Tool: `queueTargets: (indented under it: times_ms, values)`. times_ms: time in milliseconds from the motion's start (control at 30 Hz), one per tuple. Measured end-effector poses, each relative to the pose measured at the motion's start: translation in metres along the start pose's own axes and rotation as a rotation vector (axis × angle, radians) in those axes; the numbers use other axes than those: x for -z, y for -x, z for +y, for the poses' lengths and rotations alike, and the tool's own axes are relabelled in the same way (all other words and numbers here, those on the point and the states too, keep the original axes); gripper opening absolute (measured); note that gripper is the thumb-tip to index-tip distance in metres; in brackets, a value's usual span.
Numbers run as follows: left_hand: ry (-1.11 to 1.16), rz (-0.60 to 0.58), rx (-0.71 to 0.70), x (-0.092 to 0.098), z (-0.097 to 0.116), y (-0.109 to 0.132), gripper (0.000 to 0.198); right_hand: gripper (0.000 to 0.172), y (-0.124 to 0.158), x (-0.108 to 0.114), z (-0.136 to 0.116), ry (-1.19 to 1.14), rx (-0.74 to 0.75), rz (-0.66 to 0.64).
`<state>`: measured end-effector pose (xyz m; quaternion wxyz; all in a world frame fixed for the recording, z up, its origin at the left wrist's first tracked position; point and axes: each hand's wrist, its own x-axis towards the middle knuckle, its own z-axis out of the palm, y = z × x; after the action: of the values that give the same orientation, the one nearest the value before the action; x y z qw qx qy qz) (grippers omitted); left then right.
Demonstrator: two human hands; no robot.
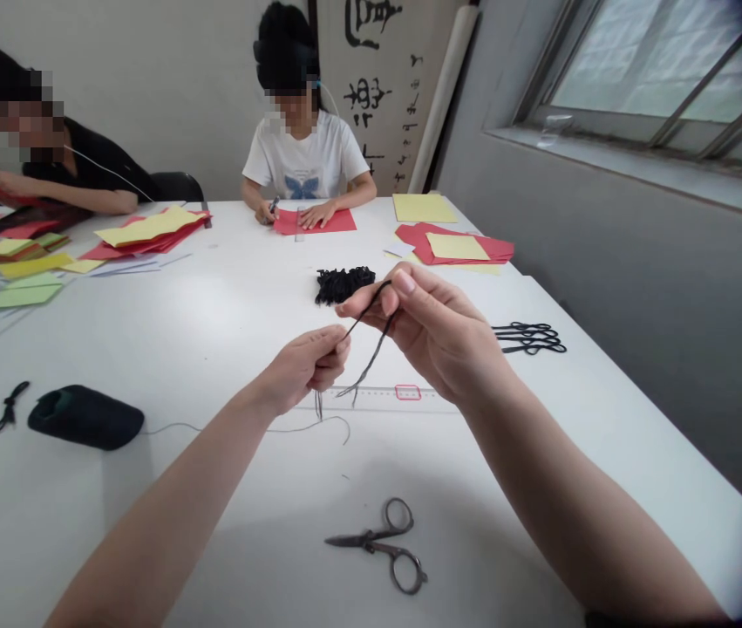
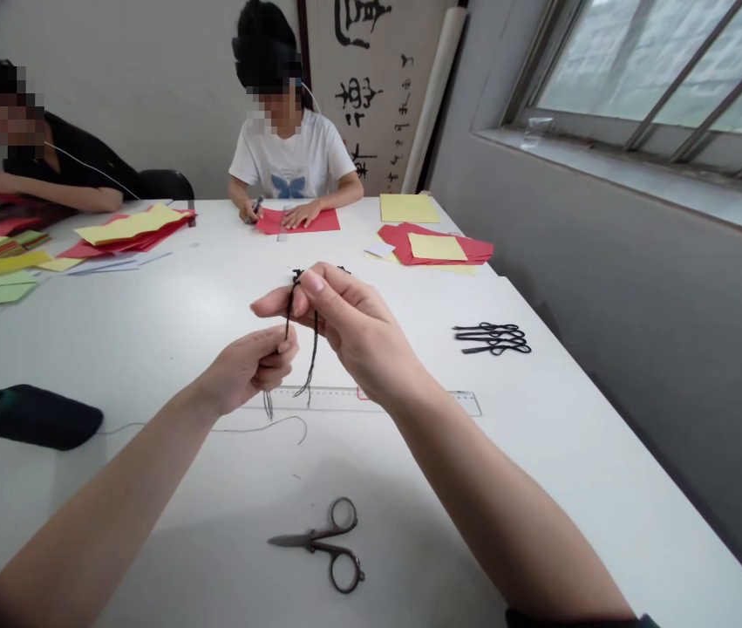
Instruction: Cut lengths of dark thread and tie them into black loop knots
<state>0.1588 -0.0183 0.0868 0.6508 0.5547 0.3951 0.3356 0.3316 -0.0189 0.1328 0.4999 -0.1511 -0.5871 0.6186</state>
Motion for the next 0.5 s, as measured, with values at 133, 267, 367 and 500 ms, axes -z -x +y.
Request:
queueTargets:
  times_ms: [133,267,367,500]
  values:
    - [-0.528,0.124,0.151,0.018,-0.021,-0.01,0.025,0.028,0.002,-0.002,-0.009,-0.012,0.017,0.051]
    - [-0.578,0.296,-0.028,0.013,-0.021,-0.011,0.021,0.027,0.004,-0.005,-0.014,-0.008,-0.007,0.043]
    - [-0.193,0.116,-0.237,-0.008,-0.012,-0.008,0.037,0.027,0.004,-0.004,-0.012,0.004,-0.071,0.069]
    - [0.227,-0.157,-0.242,-0.035,-0.01,-0.002,0.047,0.026,0.0,0.001,0.0,-0.023,-0.192,0.147]
